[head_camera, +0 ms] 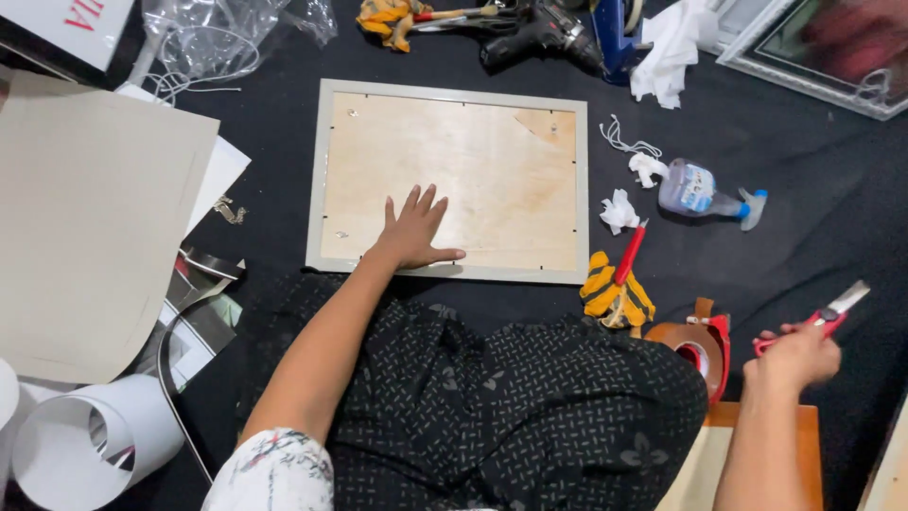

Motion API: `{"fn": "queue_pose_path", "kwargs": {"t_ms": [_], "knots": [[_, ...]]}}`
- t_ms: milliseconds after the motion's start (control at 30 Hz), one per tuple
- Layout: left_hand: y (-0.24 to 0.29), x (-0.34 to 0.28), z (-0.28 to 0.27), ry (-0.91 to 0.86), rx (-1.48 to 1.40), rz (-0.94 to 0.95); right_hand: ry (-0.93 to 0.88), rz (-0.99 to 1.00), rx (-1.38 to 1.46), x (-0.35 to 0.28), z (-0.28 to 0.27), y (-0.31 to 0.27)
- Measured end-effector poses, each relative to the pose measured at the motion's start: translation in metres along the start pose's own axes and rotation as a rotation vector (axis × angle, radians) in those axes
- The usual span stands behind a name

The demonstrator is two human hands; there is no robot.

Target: The person uses a utility knife to cut and peel off a protective plastic film from the back of a picture frame. They carefully slice along the edges and then pull the film away, leaving the frame surface exposed.

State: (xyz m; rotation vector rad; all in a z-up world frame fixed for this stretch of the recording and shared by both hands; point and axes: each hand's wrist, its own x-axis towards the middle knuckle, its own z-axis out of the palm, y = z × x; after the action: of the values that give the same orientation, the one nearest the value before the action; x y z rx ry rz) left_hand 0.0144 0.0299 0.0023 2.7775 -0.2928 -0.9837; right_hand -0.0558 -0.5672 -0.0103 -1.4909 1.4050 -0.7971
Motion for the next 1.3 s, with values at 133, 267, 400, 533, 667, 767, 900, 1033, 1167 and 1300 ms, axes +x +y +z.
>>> {"fn": "queue_pose_path", "kwargs": {"t_ms": [133,267,400,533,667,767,900,1033,1167,1300], "knots": [[-0.048,-0.034,-0.019,0.191,-0.36,-0.124,-0.363,-0.19,0.019,-0.111,-0.003,-0.1],[-0.111,-0.071,-0.007,0.539,-0.682,-0.407,-0.681,-0.083,0.148,-0.195,0.012,-0.149],[-0.157,-0.058,0.04,0.535,-0.751,-0.632,-0.777,-0.118,0.309,-0.236,0.06,-0.13],[-0.171,-0.039,0.056,0.681,-0.788,-0.723,-0.742,-0.055,0.228,-0.267,0.085,-0.096],[-0.181,-0.021,0.061,0.534,-0.732,-0.776,-0.704,0.05,0.07,-0.26,0.096,-0.077],[-0.162,-0.032,0.04,0.532,-0.809,-0.711,-0.652,0.062,0.045,-0.239,0.112,-0.066],[-0.14,-0.036,0.026,0.497,-0.736,-0.696,-0.648,0.065,-0.024,-0.216,0.144,-0.017],[-0.128,-0.035,0.022,0.483,-0.741,-0.714,-0.818,0.129,-0.128,-0.222,0.151,-0.003],[-0.118,-0.041,0.014,0.481,-0.759,-0.72,-0.686,-0.111,-0.34,-0.209,0.148,0.0],[-0.106,-0.044,0.008,0.456,-0.738,-0.711,-0.554,-0.139,-0.344,-0.184,0.162,0.004]]}}
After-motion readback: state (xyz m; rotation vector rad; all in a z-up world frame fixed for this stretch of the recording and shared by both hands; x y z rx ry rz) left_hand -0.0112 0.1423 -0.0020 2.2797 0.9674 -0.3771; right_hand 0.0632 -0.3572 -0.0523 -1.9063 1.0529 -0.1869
